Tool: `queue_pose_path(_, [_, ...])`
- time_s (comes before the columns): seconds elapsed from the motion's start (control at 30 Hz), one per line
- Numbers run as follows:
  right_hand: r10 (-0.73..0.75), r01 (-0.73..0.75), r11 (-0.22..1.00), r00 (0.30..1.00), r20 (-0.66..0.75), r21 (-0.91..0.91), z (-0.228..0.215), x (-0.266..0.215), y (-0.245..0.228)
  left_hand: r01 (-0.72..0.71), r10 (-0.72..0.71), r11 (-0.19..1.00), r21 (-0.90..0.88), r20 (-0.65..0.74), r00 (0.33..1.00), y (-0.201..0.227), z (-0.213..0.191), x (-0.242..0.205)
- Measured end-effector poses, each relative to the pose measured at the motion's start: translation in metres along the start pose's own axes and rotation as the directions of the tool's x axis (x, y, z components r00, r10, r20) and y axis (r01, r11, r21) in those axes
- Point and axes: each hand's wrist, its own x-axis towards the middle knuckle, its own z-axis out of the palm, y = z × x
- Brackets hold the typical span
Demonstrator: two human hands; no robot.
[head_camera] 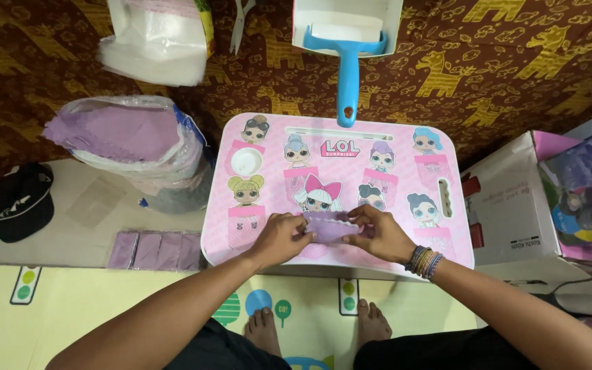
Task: Cleaning small purple pads with a lint roller and placing them into individual plastic bags for packaging.
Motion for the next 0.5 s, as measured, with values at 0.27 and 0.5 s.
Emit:
queue_pose_path(0.27, [0.079,-0.078,0.997,0.997,-0.022,0.024,0.008,0.015,0.043,0.059,-0.066,0.992,-0.114,-0.063,0.996,0.017,-0.016,0.005])
queue_pose_path(0.5, [0.104,-0.107,0.994,0.991,-0.084,-0.03,0.013,0.013,0.022,0.009,-0.011,1.0,-0.022,-0.119,0.993,0.01,-0.017,0.007])
